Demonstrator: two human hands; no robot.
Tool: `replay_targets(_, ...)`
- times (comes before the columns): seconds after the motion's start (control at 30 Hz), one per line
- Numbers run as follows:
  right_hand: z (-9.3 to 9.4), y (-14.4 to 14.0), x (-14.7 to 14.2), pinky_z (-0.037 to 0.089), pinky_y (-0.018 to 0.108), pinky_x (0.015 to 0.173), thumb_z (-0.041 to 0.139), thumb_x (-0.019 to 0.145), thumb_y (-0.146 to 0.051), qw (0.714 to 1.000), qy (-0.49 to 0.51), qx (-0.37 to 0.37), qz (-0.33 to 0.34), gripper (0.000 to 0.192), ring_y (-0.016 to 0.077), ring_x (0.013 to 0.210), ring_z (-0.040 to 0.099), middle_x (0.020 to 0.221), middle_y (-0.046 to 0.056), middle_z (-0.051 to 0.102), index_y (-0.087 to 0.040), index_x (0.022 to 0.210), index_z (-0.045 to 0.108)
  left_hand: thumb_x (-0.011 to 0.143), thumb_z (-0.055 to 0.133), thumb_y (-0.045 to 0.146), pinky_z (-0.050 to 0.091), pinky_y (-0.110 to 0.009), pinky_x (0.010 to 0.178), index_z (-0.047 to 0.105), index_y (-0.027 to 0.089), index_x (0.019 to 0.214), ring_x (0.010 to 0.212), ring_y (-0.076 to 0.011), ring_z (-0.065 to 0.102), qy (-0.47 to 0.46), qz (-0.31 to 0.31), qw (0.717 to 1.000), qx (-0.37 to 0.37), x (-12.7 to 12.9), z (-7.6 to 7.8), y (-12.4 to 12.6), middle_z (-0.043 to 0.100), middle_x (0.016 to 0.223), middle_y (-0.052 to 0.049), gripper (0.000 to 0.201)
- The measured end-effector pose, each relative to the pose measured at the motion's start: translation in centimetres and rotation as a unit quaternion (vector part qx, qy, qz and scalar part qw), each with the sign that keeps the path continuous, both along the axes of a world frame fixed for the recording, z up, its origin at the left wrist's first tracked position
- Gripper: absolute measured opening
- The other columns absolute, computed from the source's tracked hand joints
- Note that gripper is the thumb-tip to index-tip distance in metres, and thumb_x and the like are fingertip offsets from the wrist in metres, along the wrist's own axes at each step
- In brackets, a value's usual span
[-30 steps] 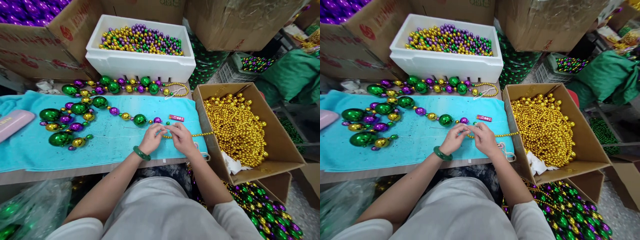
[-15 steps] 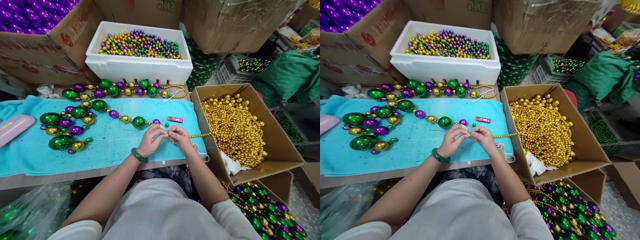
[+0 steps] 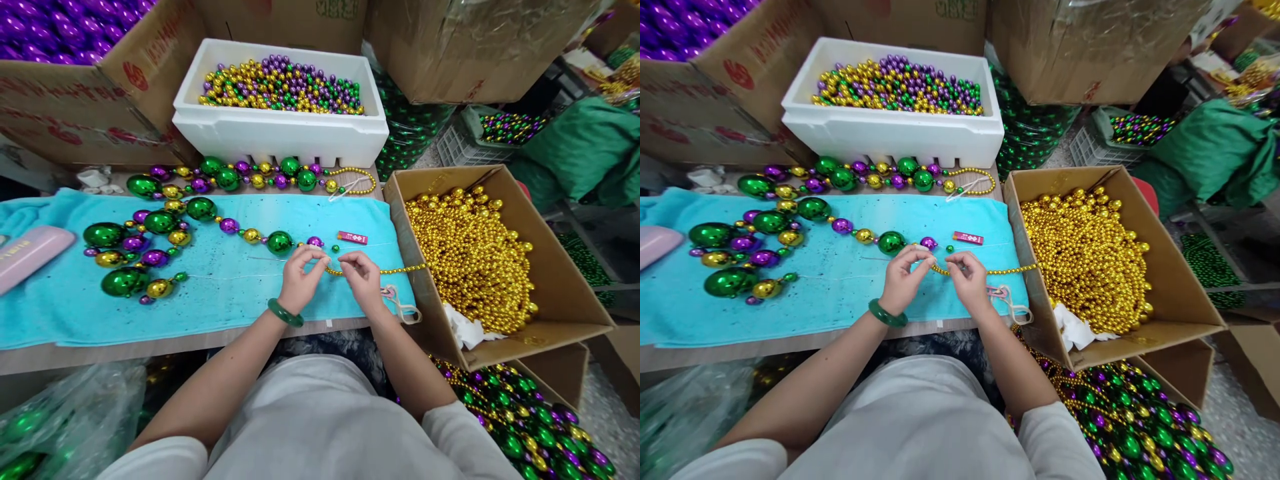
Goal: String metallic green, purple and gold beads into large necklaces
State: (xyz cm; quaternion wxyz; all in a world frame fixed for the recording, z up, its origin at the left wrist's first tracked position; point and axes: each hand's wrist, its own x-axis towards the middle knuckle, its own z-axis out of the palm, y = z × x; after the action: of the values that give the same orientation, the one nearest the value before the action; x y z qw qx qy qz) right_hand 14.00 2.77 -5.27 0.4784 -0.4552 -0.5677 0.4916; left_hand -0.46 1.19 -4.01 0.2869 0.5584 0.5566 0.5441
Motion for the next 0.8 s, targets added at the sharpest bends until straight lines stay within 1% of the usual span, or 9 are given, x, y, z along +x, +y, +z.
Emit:
replay_targets(0.07,0.5,-0.6,-0.2,0.046,0.027,0.059,0.055,0.083,-0.021,0.986,-0.088,0.137,-0.038,0.008,0.0148,0.07,0.055,0.077,0.003,0.059,-0.02,0.08,0.063,0.078,0.062,0.026,0.044,-0.034,0.083,0.065,0.019,0.07,0.083,-0.0173,0.058,-0.041,0.007,0.999,-0.029,0.0,-0.1,0.1,0.062,0.08,-0.003,0.011)
replay_targets(0.13,0.8,-1.0,-0.5,0.048,0.029,0.065,0.051,0.086,-0.016,0.957,-0.157,0.24,-0.035,0.012,0.0157,0.073,0.057,0.078,0.004,0.061,-0.02,0.083,0.062,0.076,0.063,0.027,0.044,-0.033,0.083,0.065,0.019,0.069,0.082,-0.017,0.057,-0.067,0.014,0.996,-0.051,0.1,-0.2,0.2,0.062,0.079,-0.002,0.011)
replay_targets(0.17,0.8,-1.2,-0.7,0.049,0.03,0.067,0.049,0.087,-0.014,0.943,-0.183,0.275,-0.03,0.014,0.0162,0.075,0.058,0.078,0.005,0.061,-0.02,0.086,0.062,0.076,0.063,0.027,0.044,-0.033,0.082,0.065,0.019,0.069,0.082,-0.0169,0.057,-0.076,0.017,0.995,-0.058,0.2,-0.2,0.2,0.062,0.079,-0.002,0.011)
replay_targets(0.23,0.7,-1.2,-1.1,0.05,0.032,0.072,0.047,0.089,-0.013,0.921,-0.226,0.315,-0.03,0.016,0.0175,0.08,0.059,0.08,0.006,0.063,-0.019,0.09,0.062,0.075,0.064,0.027,0.044,-0.032,0.082,0.066,0.019,0.069,0.082,-0.0167,0.057,-0.088,0.02,0.994,-0.067,0.3,-0.3,0.1,0.062,0.08,-0.002,0.01)
replay_targets(0.3,0.4,-1.1,-1.3,0.051,0.033,0.073,0.045,0.09,-0.014,0.909,-0.259,0.325,-0.037,0.017,0.0185,0.082,0.059,0.082,0.008,0.064,-0.019,0.092,0.062,0.075,0.064,0.027,0.044,-0.032,0.082,0.066,0.019,0.069,0.082,-0.0166,0.057,-0.099,0.022,0.992,-0.071,0.6,-0.3,0.0,0.062,0.08,-0.002,0.01)
replay_targets(0.37,0.2,-1.0,-1.4,0.051,0.033,0.074,0.044,0.092,-0.016,0.904,-0.28,0.32,-0.044,0.018,0.0192,0.083,0.06,0.083,0.008,0.065,-0.019,0.094,0.062,0.075,0.063,0.027,0.044,-0.032,0.081,0.066,0.019,0.069,0.082,-0.0163,0.056,-0.107,0.025,0.991,-0.073,0.7,-0.4,0.0,0.062,0.08,-0.002,0.011)
replay_targets(0.57,0.0,-1.2,-1.4,0.049,0.037,0.08,0.043,0.093,-0.019,0.914,-0.305,0.265,-0.031,0.021,0.0218,0.088,0.059,0.088,0.011,0.065,-0.02,0.097,0.064,0.074,0.064,0.027,0.044,-0.031,0.08,0.066,0.019,0.069,0.081,-0.0156,0.056,-0.125,0.046,0.988,-0.073,1.0,-0.6,-0.2,0.061,0.08,-0.002,0.009)
replay_targets(0.67,-0.2,-1.2,-1.5,0.048,0.037,0.078,0.043,0.092,-0.02,0.914,-0.315,0.254,-0.03,0.021,0.0222,0.087,0.058,0.088,0.012,0.065,-0.02,0.096,0.063,0.074,0.064,0.026,0.045,-0.031,0.079,0.065,0.019,0.068,0.08,-0.0155,0.057,-0.12,0.048,0.989,-0.077,1.1,-0.6,-0.2,0.061,0.078,-0.002,0.01)
replay_targets(0.8,-0.4,-0.7,-1.7,0.047,0.033,0.073,0.044,0.089,-0.019,0.897,-0.345,0.272,-0.05,0.017,0.0205,0.08,0.057,0.082,0.01,0.063,-0.019,0.087,0.062,0.073,0.065,0.026,0.045,-0.031,0.078,0.065,0.018,0.065,0.076,-0.015,0.057,-0.113,0.045,0.989,-0.09,1.1,-0.6,-0.3,0.061,0.073,-0.001,0.011)
